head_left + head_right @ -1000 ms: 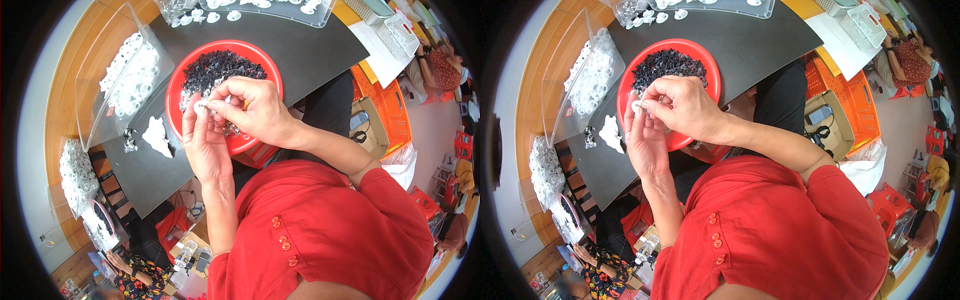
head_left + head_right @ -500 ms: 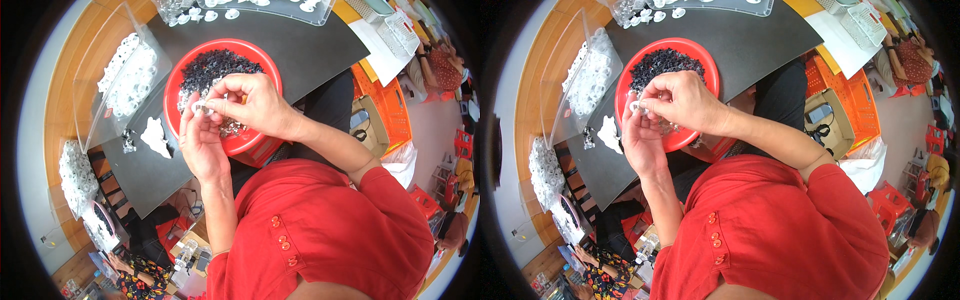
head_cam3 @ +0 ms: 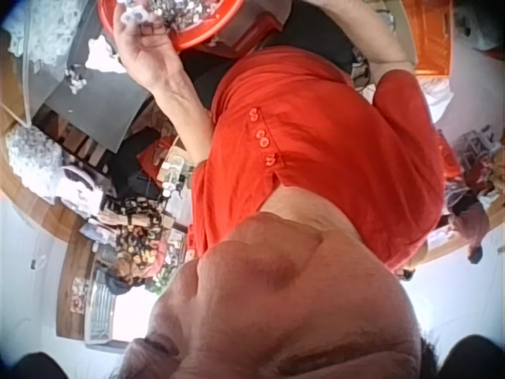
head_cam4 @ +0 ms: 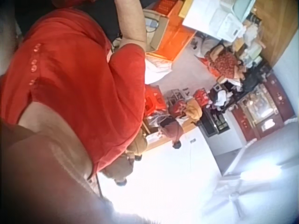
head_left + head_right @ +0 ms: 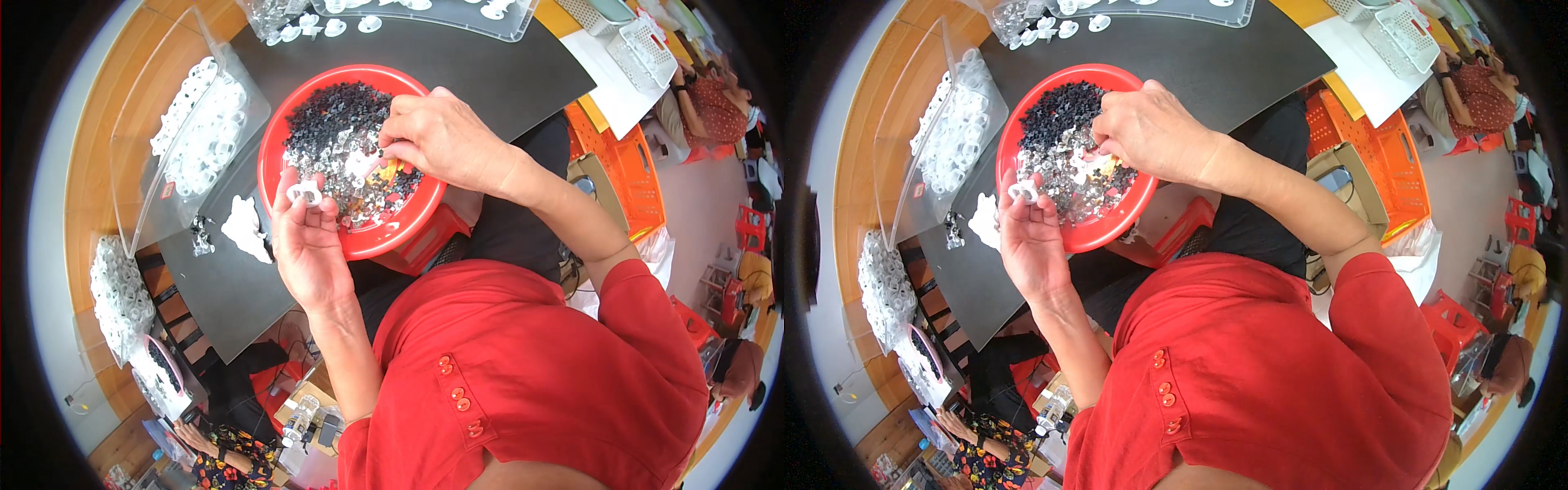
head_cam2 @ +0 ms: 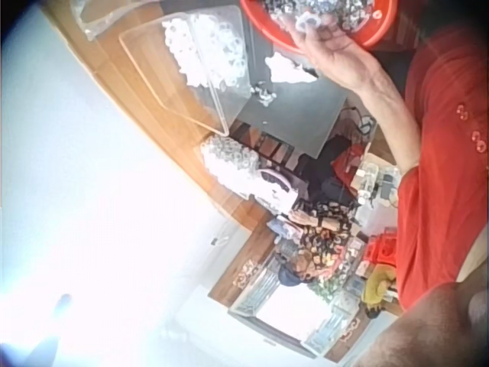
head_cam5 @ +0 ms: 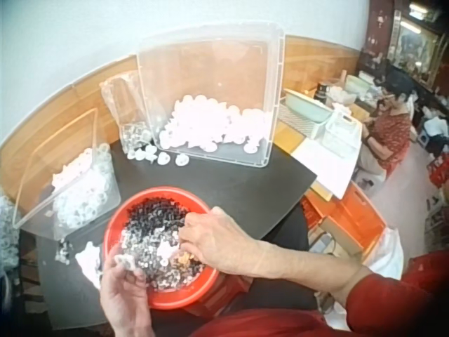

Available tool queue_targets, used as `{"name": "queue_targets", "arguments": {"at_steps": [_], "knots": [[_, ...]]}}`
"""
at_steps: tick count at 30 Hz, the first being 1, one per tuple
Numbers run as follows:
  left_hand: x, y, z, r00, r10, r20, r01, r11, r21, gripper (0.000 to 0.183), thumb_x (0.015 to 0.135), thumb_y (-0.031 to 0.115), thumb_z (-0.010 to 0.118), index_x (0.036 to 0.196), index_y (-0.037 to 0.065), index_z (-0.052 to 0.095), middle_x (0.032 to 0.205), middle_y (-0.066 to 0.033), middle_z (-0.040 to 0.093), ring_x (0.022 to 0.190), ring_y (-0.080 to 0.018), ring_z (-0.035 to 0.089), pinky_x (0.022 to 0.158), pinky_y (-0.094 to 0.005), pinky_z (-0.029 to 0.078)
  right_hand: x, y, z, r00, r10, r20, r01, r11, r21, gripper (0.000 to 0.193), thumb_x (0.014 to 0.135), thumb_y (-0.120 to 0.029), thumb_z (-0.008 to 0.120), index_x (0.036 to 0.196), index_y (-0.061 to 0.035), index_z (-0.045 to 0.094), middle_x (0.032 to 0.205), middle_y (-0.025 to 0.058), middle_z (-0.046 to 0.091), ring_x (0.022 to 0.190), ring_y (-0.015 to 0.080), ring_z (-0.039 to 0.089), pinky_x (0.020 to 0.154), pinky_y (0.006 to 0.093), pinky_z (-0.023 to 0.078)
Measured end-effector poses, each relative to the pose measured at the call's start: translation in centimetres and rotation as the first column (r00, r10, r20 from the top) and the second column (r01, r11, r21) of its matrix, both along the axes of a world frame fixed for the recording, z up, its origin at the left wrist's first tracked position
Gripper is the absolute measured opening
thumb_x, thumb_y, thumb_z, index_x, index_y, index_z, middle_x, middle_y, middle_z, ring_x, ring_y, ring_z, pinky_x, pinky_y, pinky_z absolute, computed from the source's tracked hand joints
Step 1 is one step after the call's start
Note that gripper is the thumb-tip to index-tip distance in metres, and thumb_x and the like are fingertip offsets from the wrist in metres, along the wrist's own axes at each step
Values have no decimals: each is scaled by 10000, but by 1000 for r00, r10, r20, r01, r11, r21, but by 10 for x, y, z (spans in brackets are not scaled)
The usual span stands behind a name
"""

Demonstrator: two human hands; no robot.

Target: Sorting small plastic and metal components into separate containers.

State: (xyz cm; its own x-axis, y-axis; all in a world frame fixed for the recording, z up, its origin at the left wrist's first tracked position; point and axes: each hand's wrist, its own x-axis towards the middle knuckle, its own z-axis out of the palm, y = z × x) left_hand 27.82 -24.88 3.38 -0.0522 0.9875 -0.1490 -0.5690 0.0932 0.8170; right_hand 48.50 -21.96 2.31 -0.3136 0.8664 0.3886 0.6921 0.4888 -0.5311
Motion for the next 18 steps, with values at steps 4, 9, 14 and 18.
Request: {"name": "queue_targets", "arguments": {"at_steps": [4, 9, 14, 18], "knots": [[0, -2, 1, 998, -13, -68, 13, 1000, -7, 384, 932, 69, 475, 1289, -70, 455, 1126, -152, 582, 880, -162, 599, 792, -272, 506, -7, -1, -3, 985, 17, 170, -21, 999, 24, 133, 814, -194, 673, 858, -69, 660, 834, 52, 585, 797, 247, 583, 769, 366, 412], [8, -3, 5, 963, -81, -256, 85, 996, 3, 262, 910, 90, 575, 1144, -27, 595, 978, -94, 629, 771, -115, 599, 751, -240, 483, -8, 1, -5, 988, 39, 150, -56, 992, 109, 105, 825, -171, 662, 859, -74, 646, 821, 41, 568, 777, 223, 561, 767, 353, 401], [14, -2, 1, 909, -106, -403, 118, 993, 4, 225, 940, 171, 582, 1078, -5, 606, 929, -63, 630, 741, -91, 574, 713, -222, 462, -13, -5, 14, 980, 175, -91, -137, 935, 327, 81, 794, -138, 667, 840, -78, 636, 831, 30, 578, 750, 212, 558, 742, 353, 416], [15, -2, 3, 951, -265, -162, 269, 963, 8, 145, 928, 156, 609, 1005, 34, 622, 862, -16, 627, 725, -69, 575, 687, -210, 464, -14, -6, 16, 961, 244, -131, -164, 883, 440, 122, 779, -154, 693, 881, -96, 660, 858, 1, 600, 744, 175, 553, 733, 320, 404]]}}
